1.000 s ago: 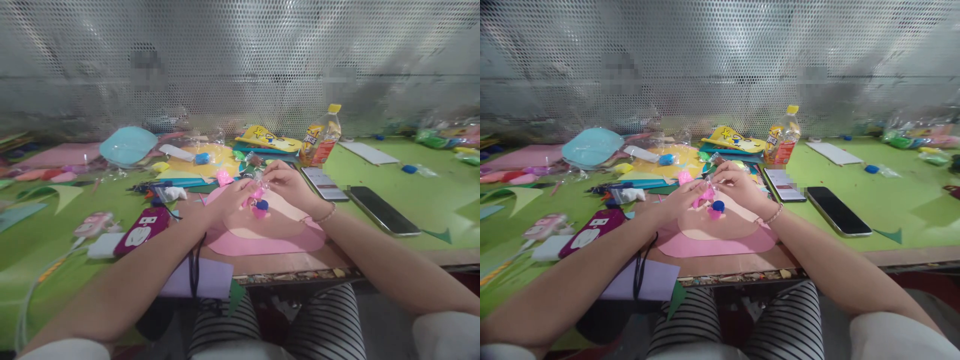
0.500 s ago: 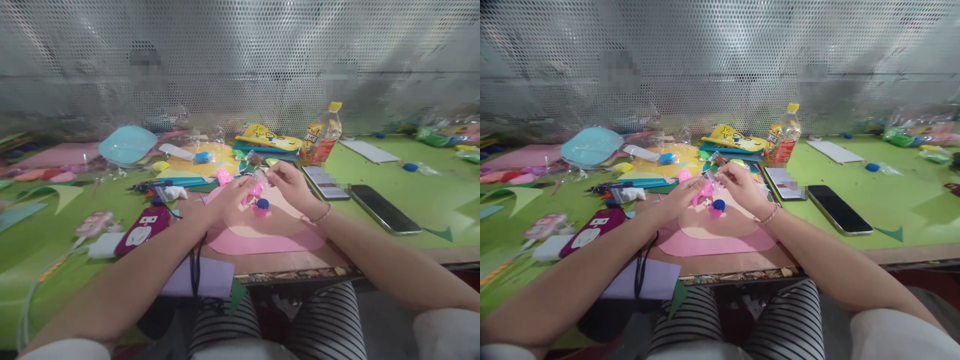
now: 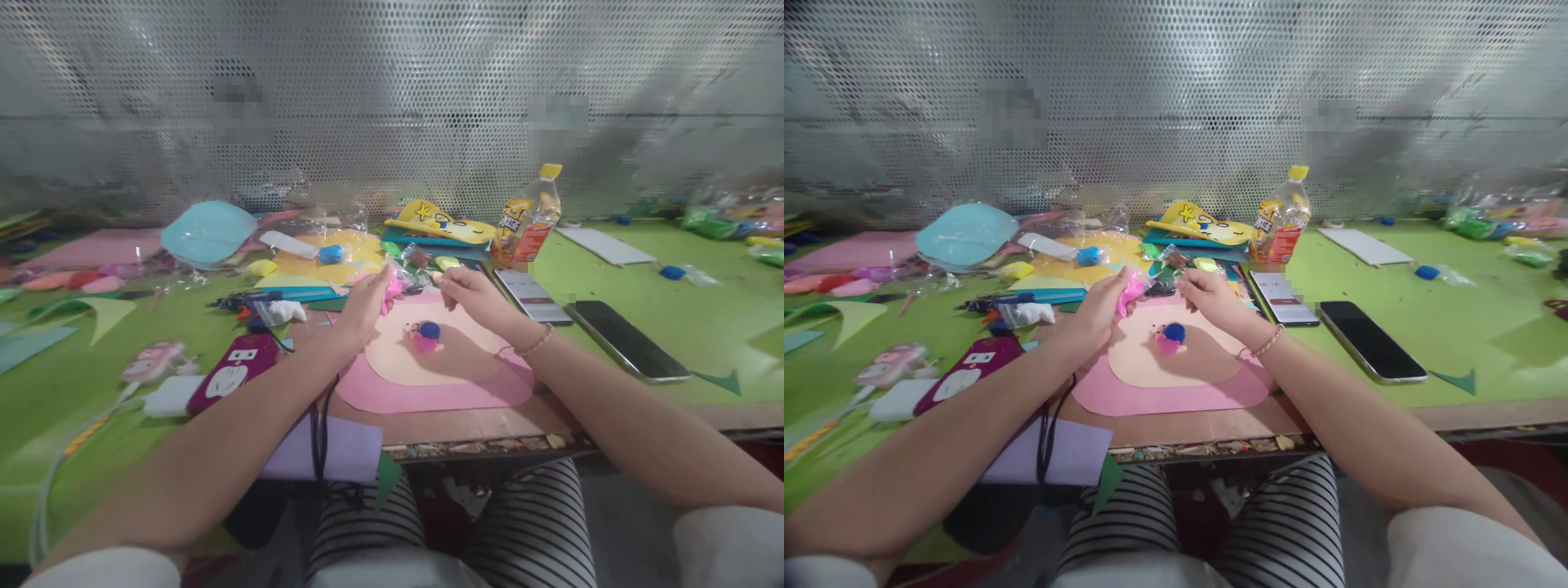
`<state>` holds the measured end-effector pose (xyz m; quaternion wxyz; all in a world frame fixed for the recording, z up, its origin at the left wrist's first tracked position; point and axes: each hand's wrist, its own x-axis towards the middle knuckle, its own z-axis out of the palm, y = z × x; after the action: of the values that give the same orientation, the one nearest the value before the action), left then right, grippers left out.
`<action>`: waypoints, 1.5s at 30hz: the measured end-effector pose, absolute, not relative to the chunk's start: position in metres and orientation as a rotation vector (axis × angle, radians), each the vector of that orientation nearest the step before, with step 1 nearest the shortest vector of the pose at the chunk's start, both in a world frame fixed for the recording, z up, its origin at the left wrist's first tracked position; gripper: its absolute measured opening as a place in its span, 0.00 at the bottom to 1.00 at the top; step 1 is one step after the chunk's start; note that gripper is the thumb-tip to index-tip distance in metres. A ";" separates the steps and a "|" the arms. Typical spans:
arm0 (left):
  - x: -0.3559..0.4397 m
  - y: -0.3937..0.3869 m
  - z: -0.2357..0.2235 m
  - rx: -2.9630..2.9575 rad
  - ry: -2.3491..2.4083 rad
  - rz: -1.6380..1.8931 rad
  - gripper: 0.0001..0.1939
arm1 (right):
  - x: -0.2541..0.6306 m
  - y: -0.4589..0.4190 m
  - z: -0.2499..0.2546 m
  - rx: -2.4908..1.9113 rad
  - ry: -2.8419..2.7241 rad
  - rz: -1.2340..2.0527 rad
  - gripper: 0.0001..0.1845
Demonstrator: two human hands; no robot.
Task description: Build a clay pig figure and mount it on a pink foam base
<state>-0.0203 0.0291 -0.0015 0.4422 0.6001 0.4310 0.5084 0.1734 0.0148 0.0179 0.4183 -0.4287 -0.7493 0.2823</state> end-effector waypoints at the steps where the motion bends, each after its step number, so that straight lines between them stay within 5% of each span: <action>1: -0.020 0.029 -0.002 1.472 1.055 1.267 0.25 | 0.173 0.016 0.016 -1.065 -1.881 0.738 0.17; 4: -0.019 0.028 -0.001 1.436 1.028 1.275 0.26 | 0.173 0.020 0.010 -1.078 -1.922 0.745 0.08; 11: -0.017 0.025 0.003 1.447 1.068 1.262 0.25 | 0.176 0.025 0.000 -1.049 -1.985 0.812 0.14; 17: -0.018 0.024 0.001 1.456 1.080 1.228 0.25 | 0.173 0.017 0.008 -1.012 -2.106 0.540 0.10; 45: -0.013 0.012 0.014 1.606 1.181 1.168 0.25 | 0.172 0.011 0.021 -0.955 -1.835 1.231 0.11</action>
<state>-0.0127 0.0120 0.0140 0.4038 0.6360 0.4675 0.4625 0.1724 0.0108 0.0212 0.3588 -0.3704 -0.7115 0.4773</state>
